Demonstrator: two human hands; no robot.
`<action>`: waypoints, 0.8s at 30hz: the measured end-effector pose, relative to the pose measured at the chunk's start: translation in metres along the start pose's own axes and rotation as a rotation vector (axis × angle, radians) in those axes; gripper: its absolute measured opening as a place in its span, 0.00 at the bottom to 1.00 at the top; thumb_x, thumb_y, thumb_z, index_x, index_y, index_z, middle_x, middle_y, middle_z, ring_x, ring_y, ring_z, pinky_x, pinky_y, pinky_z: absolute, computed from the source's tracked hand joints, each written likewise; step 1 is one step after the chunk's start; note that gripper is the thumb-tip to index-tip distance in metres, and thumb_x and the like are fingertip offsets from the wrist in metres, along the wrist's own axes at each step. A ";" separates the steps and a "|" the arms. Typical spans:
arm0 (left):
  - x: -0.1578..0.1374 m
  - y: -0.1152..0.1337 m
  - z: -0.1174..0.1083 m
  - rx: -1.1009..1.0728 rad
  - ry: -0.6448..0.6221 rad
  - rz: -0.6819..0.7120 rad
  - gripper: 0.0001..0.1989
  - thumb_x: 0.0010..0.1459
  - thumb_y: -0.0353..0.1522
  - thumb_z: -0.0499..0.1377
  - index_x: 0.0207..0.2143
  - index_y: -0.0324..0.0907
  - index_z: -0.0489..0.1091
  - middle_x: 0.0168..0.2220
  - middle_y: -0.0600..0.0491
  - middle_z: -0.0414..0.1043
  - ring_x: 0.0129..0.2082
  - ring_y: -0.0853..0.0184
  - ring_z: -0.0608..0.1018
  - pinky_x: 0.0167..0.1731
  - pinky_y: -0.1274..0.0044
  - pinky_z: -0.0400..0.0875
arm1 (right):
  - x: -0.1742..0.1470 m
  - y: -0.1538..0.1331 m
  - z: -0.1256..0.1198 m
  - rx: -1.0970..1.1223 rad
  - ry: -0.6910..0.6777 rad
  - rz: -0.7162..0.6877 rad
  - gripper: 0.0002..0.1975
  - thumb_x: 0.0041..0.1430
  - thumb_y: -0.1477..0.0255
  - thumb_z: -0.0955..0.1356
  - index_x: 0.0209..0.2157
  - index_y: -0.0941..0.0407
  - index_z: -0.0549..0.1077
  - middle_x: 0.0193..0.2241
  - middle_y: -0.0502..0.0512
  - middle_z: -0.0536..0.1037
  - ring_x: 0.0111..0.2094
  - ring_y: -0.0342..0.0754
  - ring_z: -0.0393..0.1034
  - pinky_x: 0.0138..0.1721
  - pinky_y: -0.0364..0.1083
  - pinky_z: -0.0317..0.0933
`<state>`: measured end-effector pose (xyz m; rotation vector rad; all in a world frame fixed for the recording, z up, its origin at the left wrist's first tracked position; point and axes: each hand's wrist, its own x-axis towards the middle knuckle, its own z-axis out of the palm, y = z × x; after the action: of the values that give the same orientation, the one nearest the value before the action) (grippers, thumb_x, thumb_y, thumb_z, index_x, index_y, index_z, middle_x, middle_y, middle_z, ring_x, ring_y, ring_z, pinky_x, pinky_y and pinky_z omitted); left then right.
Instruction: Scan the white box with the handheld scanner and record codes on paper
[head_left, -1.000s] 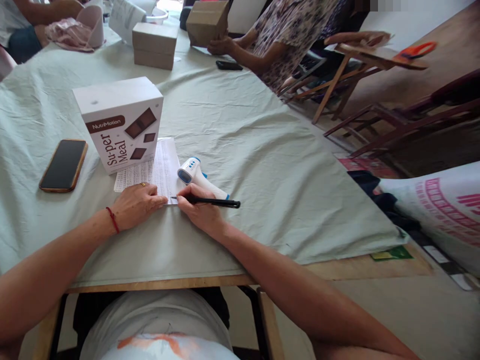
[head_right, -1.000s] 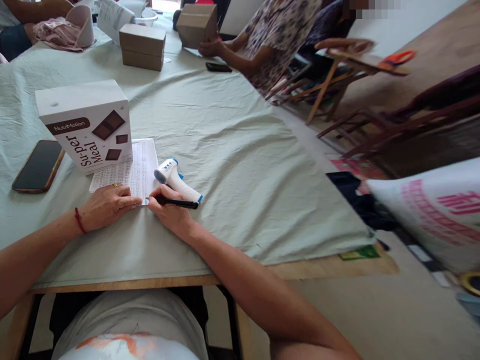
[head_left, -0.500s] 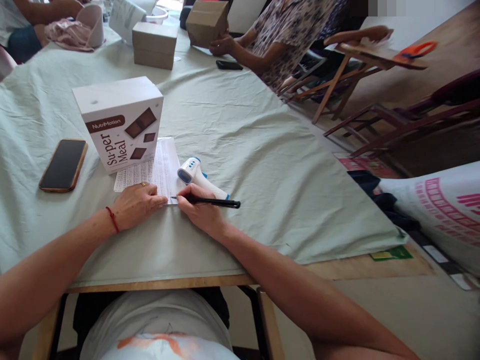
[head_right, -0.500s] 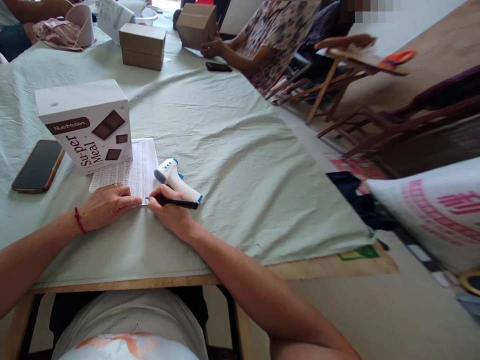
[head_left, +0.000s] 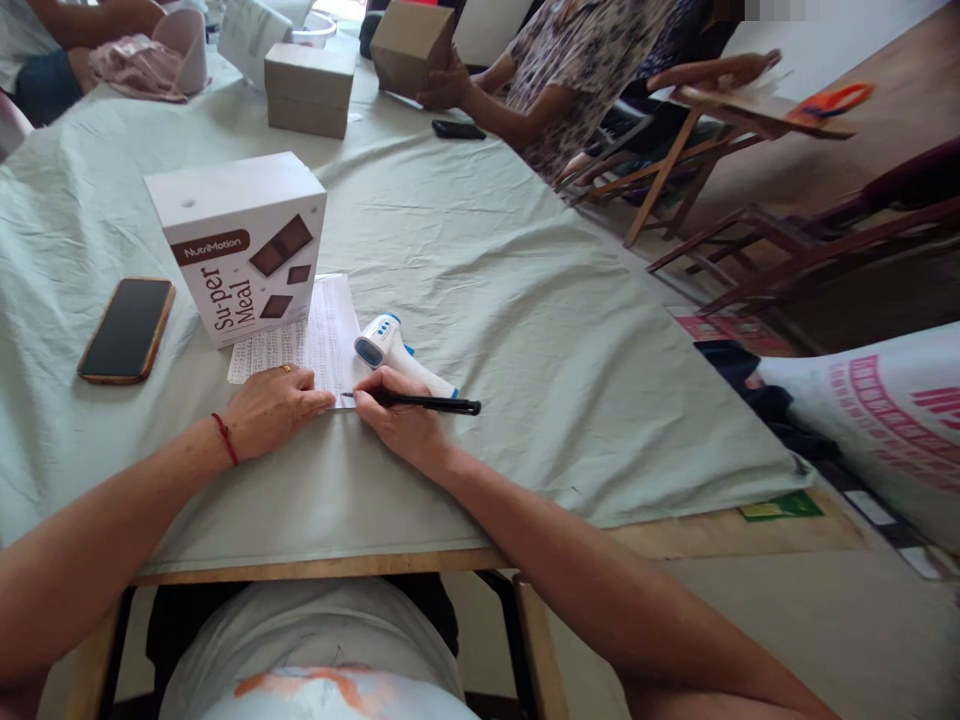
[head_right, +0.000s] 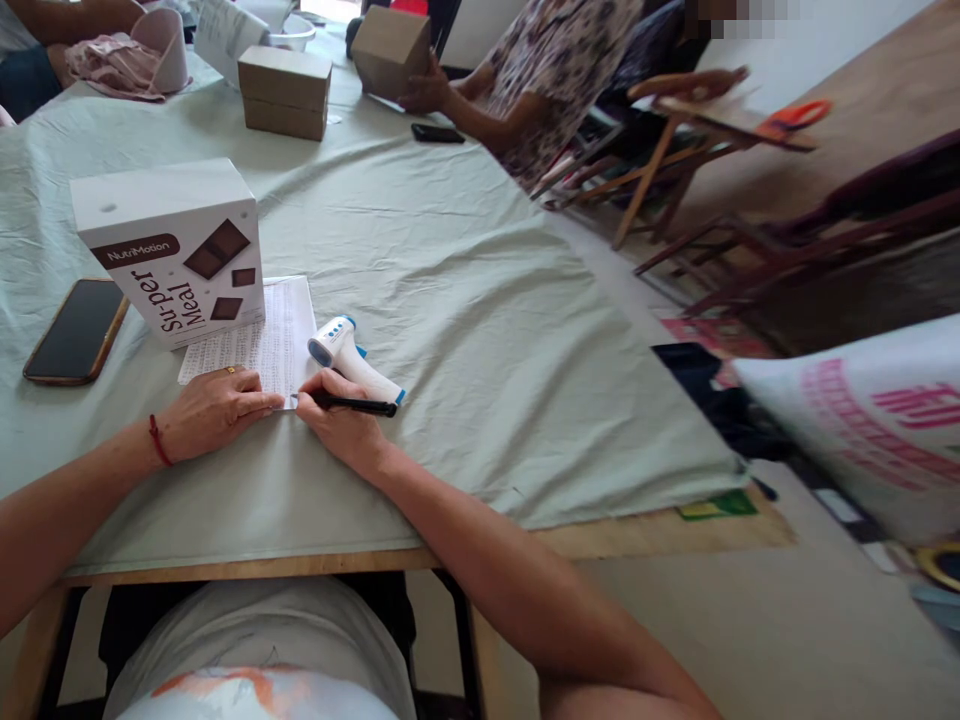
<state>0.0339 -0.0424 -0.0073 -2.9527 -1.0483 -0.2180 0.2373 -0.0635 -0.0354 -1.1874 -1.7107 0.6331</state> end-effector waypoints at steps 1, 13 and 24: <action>0.000 0.000 0.000 0.003 0.001 0.000 0.13 0.69 0.36 0.50 0.41 0.48 0.75 0.30 0.53 0.68 0.29 0.67 0.69 0.24 0.76 0.54 | 0.000 0.000 0.000 0.005 0.000 -0.002 0.06 0.50 0.74 0.65 0.21 0.54 0.67 0.18 0.47 0.68 0.21 0.43 0.62 0.25 0.43 0.60; 0.000 0.001 -0.002 0.008 -0.032 -0.014 0.13 0.69 0.36 0.50 0.42 0.48 0.76 0.30 0.52 0.69 0.30 0.66 0.70 0.24 0.76 0.53 | 0.000 -0.001 -0.001 -0.013 -0.003 0.019 0.05 0.50 0.73 0.65 0.22 0.54 0.68 0.19 0.47 0.69 0.21 0.43 0.63 0.26 0.44 0.61; 0.000 0.000 -0.001 -0.019 0.004 0.001 0.15 0.69 0.36 0.49 0.41 0.48 0.76 0.30 0.52 0.69 0.29 0.67 0.69 0.25 0.77 0.54 | 0.000 0.001 -0.002 -0.049 -0.017 0.044 0.05 0.50 0.73 0.65 0.22 0.53 0.68 0.18 0.48 0.69 0.21 0.44 0.63 0.25 0.44 0.62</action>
<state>0.0334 -0.0425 -0.0068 -2.9680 -1.0509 -0.2346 0.2397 -0.0633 -0.0352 -1.2602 -1.7271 0.6318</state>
